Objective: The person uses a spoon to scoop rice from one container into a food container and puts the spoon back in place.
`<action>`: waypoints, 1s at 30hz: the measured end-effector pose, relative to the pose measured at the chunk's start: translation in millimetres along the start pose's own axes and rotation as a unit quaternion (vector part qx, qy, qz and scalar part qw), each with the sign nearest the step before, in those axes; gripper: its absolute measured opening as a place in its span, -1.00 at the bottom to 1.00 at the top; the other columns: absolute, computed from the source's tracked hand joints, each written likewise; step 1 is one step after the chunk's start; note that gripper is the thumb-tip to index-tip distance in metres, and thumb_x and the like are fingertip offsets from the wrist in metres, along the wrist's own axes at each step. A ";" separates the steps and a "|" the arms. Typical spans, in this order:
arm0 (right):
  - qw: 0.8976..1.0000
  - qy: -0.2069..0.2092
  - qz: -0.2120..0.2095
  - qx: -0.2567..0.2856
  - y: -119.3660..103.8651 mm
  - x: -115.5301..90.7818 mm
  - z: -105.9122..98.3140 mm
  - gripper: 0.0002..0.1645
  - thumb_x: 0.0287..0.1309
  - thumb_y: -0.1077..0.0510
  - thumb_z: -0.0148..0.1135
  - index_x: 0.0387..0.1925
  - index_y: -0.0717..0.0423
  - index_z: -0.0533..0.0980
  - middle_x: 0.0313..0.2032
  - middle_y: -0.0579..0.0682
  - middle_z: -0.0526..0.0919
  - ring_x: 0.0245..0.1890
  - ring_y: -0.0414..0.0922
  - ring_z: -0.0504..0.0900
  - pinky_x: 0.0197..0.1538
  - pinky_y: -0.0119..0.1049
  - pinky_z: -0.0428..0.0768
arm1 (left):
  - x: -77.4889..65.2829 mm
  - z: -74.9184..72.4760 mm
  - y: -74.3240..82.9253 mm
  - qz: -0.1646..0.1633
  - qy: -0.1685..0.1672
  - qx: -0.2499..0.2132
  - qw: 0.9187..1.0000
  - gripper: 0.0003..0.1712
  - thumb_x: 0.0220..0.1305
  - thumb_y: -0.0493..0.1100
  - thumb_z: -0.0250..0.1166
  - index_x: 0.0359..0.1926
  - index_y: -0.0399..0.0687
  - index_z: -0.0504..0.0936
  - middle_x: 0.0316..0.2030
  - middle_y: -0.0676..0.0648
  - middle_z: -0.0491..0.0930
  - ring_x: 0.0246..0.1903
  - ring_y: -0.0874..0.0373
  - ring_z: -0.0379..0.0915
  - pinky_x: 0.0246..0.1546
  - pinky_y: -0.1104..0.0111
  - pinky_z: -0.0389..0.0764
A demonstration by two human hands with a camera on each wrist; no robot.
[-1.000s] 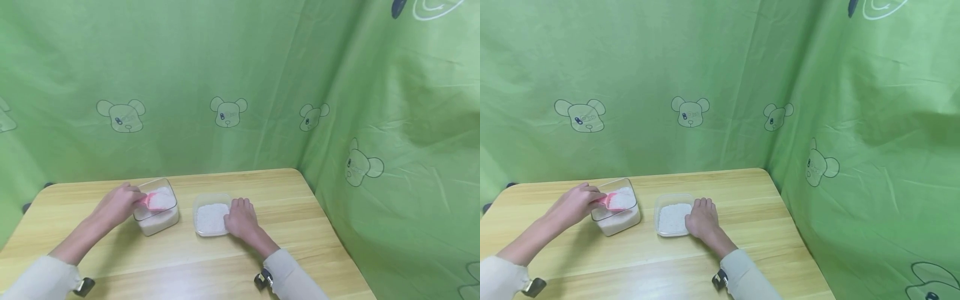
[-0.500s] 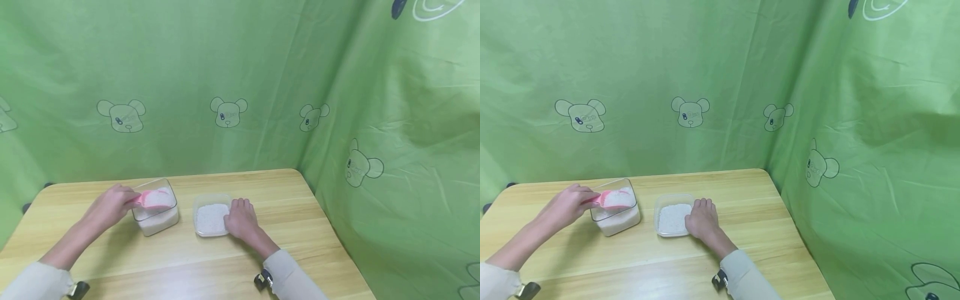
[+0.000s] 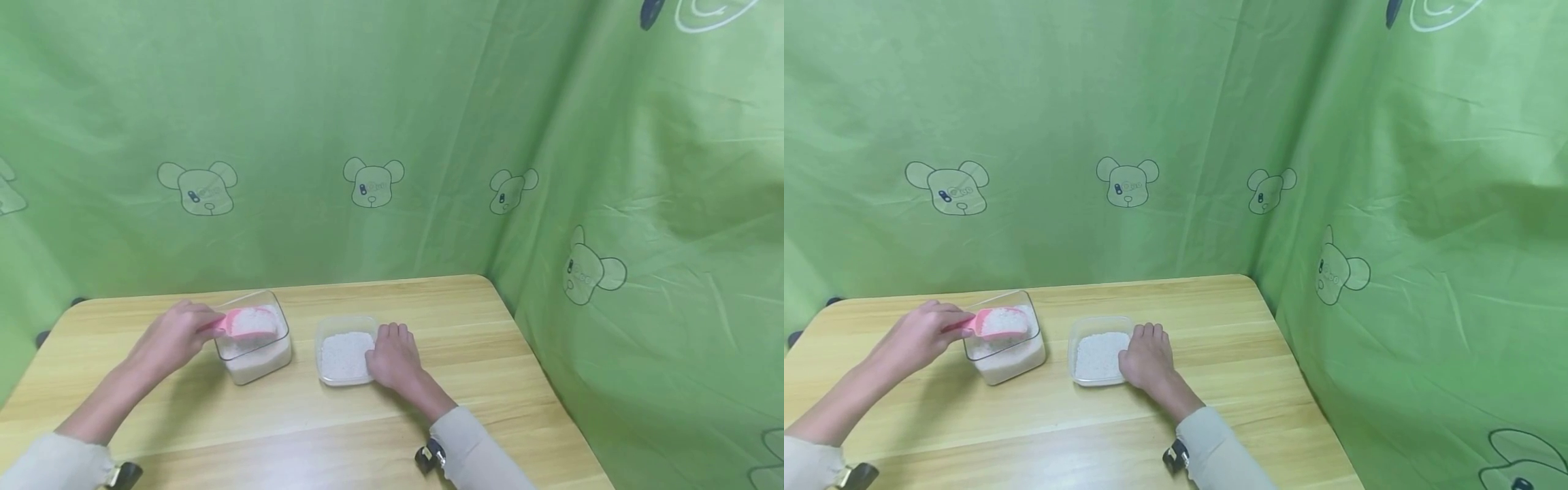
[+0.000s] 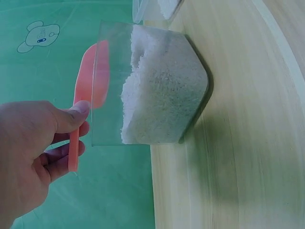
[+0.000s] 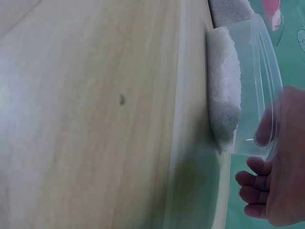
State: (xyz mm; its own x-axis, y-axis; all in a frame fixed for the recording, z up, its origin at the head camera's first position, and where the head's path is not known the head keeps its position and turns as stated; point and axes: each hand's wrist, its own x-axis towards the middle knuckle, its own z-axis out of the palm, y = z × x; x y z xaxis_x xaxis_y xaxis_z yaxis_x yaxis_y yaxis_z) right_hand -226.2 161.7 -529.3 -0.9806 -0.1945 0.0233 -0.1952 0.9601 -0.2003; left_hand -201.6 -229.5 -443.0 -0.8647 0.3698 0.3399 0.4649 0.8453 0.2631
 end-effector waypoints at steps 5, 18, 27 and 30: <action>1.000 -0.004 0.004 -0.001 -0.2 0.5 -0.9 -0.74 0.28 0.04 -0.03 -0.22 0.18 0.34 -0.29 0.05 0.32 -0.22 0.01 0.24 -0.08 -0.19 0.30 | -0.5 -2.2 1.9 -0.005 0.005 -0.002 1.000 -0.70 0.17 -0.29 0.48 -0.05 -0.26 0.78 -0.17 -0.28 0.79 -0.12 -0.25 0.68 -0.04 -0.15 0.70; 1.000 -0.005 0.004 0.003 -0.3 -1.5 -2.3 -0.72 0.28 0.04 -0.02 -0.20 0.21 0.35 -0.28 0.06 0.33 -0.22 0.02 0.24 -0.07 -0.16 0.32 | 4.7 -3.7 14.5 -0.003 0.025 -0.019 1.000 -0.67 0.20 -0.28 0.47 0.00 -0.28 0.76 -0.12 -0.29 0.79 -0.05 -0.27 0.67 0.02 -0.17 0.67; 1.000 -0.003 0.003 0.000 1.1 0.3 1.0 -0.72 0.29 0.03 -0.03 -0.19 0.19 0.35 -0.27 0.06 0.33 -0.20 0.02 0.24 -0.05 -0.16 0.32 | 15.9 -4.4 31.6 0.031 0.046 -0.011 0.998 -0.70 0.16 -0.27 0.51 -0.05 -0.22 0.79 -0.16 -0.22 0.81 -0.13 -0.17 0.67 -0.07 -0.07 0.72; 1.000 -0.001 0.000 -0.001 1.2 0.4 1.2 -0.72 0.28 0.03 -0.03 -0.20 0.20 0.35 -0.28 0.06 0.33 -0.20 0.03 0.25 -0.05 -0.15 0.33 | 19.7 -3.6 37.1 0.037 0.045 -0.008 0.998 -0.72 0.16 -0.28 0.51 -0.08 -0.21 0.80 -0.17 -0.21 0.81 -0.14 -0.16 0.68 -0.07 -0.05 0.72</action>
State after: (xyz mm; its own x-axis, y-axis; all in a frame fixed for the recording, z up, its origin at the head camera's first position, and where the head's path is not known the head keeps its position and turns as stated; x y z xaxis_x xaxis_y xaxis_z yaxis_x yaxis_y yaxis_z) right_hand -226.8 162.5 -530.8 -0.9805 -0.1955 0.0210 -0.1958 0.9602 -0.1991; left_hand -200.7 -192.2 -423.3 -0.8076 0.3948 0.4380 0.5308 0.8104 0.2482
